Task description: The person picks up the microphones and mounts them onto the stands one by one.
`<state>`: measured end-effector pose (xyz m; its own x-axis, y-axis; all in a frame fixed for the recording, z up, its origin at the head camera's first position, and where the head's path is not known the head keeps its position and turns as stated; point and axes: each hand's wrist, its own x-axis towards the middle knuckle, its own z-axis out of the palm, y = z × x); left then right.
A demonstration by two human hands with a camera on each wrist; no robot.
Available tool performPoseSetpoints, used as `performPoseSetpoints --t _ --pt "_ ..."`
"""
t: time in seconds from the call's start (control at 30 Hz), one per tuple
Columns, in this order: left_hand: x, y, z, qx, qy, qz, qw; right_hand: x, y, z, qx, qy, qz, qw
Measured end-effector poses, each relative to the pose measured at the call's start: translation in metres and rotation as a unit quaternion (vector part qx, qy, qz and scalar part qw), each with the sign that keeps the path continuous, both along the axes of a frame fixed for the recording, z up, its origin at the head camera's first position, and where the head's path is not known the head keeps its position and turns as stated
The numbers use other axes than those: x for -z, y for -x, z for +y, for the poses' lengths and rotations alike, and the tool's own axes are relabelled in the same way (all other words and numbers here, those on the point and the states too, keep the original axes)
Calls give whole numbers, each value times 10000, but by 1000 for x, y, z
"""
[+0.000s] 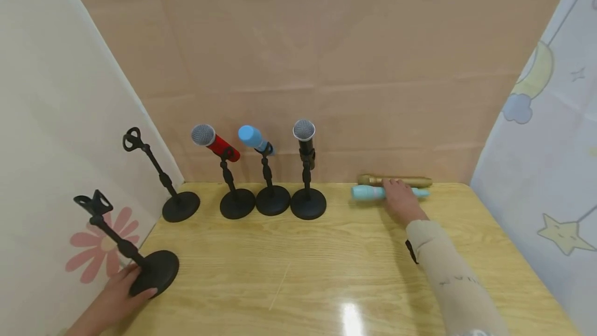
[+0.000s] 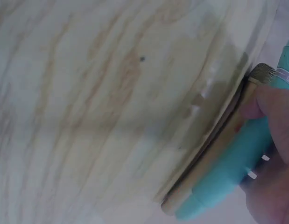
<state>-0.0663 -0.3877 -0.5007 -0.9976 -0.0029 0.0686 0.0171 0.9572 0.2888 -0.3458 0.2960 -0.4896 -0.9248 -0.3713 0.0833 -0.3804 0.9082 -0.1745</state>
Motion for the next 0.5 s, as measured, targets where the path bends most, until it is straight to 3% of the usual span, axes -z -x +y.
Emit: performPoseSetpoints --t 0.2,0.5 --pt "1 1 6 24 -124 -153 9998 -11 -2 -11 90 436 116 9989" --pt "5 -2 19 225 -3 139 9997 -27 -11 -21 104 952 -1 9954"
